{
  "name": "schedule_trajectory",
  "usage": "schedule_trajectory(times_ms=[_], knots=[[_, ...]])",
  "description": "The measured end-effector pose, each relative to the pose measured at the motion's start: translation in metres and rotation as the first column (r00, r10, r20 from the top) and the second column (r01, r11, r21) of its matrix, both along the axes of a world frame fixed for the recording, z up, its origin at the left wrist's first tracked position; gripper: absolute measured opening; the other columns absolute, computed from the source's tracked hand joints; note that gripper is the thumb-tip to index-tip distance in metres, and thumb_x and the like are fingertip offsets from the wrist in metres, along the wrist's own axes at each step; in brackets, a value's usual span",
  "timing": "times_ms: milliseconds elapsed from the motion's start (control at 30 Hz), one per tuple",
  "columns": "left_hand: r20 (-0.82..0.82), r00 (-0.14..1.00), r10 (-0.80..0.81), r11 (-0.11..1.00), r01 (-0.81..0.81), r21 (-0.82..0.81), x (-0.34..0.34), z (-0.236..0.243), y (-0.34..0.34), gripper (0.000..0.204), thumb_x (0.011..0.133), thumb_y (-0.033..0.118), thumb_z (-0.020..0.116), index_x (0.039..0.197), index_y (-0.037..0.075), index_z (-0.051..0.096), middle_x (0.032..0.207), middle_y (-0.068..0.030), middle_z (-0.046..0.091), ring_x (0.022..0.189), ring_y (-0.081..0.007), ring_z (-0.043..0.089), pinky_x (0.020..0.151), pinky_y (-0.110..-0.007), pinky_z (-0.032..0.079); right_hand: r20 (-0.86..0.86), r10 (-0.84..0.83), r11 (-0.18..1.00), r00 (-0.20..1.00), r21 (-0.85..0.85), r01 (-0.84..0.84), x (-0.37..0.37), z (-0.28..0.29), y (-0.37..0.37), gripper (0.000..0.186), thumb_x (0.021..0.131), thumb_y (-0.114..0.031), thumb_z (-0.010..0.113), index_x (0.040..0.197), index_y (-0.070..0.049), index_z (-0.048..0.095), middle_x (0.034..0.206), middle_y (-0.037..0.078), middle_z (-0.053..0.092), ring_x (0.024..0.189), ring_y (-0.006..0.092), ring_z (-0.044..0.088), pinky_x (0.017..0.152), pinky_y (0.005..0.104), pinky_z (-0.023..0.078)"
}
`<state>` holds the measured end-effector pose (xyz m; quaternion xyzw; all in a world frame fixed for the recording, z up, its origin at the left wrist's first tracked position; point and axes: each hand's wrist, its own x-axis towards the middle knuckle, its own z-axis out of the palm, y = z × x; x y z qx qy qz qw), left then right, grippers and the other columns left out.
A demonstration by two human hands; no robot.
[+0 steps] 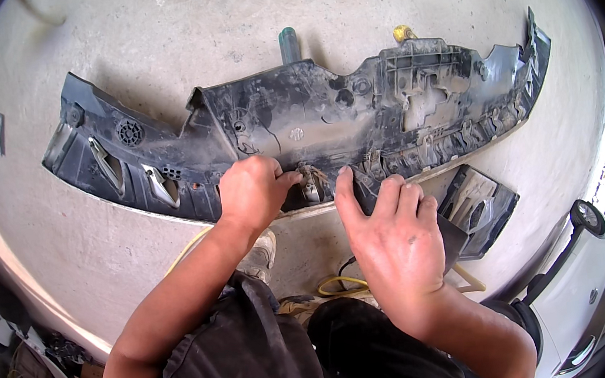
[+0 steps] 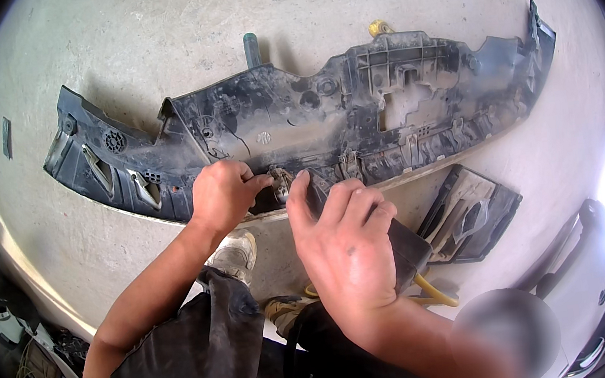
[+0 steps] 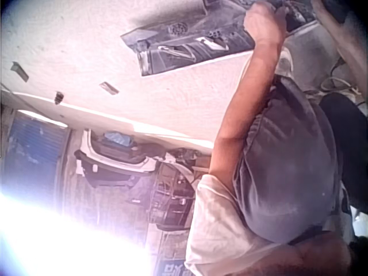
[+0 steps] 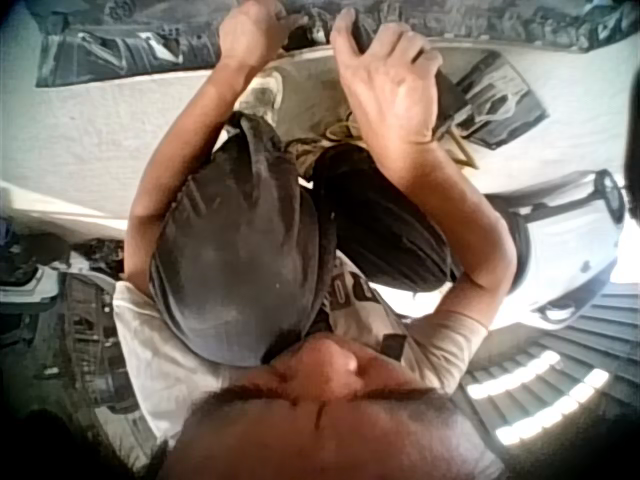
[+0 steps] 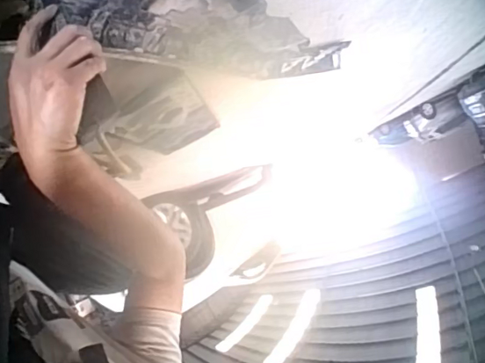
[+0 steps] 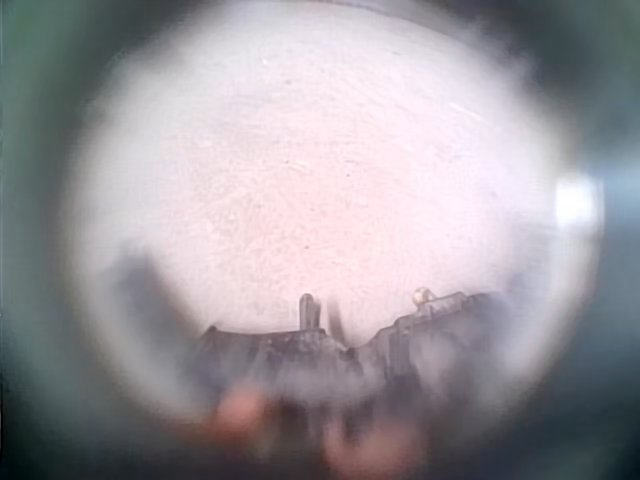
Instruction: The person uses a power drill to remove screws from a detached car bumper lying on the floor. They then use a plastic pry tool to detach a small plastic component from the bumper's interior. The person continues to remove screws and pry off parts from the bumper throughout the clip.
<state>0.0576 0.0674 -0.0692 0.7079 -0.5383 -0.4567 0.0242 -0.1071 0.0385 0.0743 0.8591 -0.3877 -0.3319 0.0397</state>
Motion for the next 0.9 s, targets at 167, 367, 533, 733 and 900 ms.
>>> schedule_trajectory(times_ms=[167,367,533,733,900], knots=[[0.001,1.0,0.011,1.0,-0.011,0.006,-0.0004,-0.0001,0.0004,0.033,0.081,0.034,0.08,0.068,0.005,0.073,0.059,-0.0099,0.067,0.059,-0.0292,0.068,0.061,-0.041,0.053,-0.003,0.0,1.0,1.0,0.002,0.0,-0.0003,-0.0001,0.0002,0.042,0.09,-0.016,0.056,0.132,-0.021,0.06,0.099,0.024,0.061,0.081,0.0328,0.055,0.072,0.0441,0.048],[0.008,1.0,-0.006,1.0,0.006,0.017,-0.0001,-0.0001,-0.0004,0.033,0.081,0.034,0.081,0.068,0.005,0.073,0.059,-0.0101,0.067,0.059,-0.0292,0.068,0.061,-0.041,0.053,-0.001,-0.01,1.0,1.0,0.008,0.01,-0.0002,-0.0002,0.0004,0.042,0.09,-0.017,0.055,0.132,-0.022,0.059,0.1,0.024,0.061,0.081,0.0328,0.055,0.073,0.0445,0.048],[0.009,1.0,0.0,1.0,-0.001,0.018,-0.0004,0.0007,-0.0004,0.033,0.081,0.034,0.081,0.068,0.005,0.073,0.06,-0.0103,0.068,0.06,-0.0294,0.068,0.061,-0.041,0.053,-0.005,-0.008,1.0,1.0,0.009,0.008,-0.0005,-0.0003,0.0007,0.042,0.091,-0.017,0.055,0.132,-0.021,0.059,0.101,0.025,0.061,0.081,0.0328,0.055,0.073,0.0446,0.048],[0.007,1.0,0.007,1.0,-0.007,0.009,-0.0004,0.0003,-0.0002,0.034,0.081,0.035,0.081,0.068,0.005,0.073,0.06,-0.0108,0.068,0.061,-0.0302,0.068,0.061,-0.041,0.053,0.0,-0.004,1.0,1.0,0.0,0.004,-0.0012,-0.0018,0.0014,0.042,0.091,-0.017,0.055,0.133,-0.021,0.059,0.1,0.025,0.061,0.082,0.0332,0.056,0.073,0.0451,0.049],[0.011,1.0,-0.001,1.0,0.001,0.001,-0.0003,0.001,-0.0007,0.035,0.081,0.035,0.081,0.066,0.004,0.072,0.06,-0.0113,0.067,0.061,-0.0307,0.067,0.061,-0.042,0.053,0.007,-0.019,1.0,1.0,0.012,0.019,-0.0008,-0.0018,0.0006,0.043,0.091,-0.017,0.055,0.134,-0.02,0.059,0.1,0.024,0.062,0.084,0.0345,0.058,0.073,0.0458,0.049]])
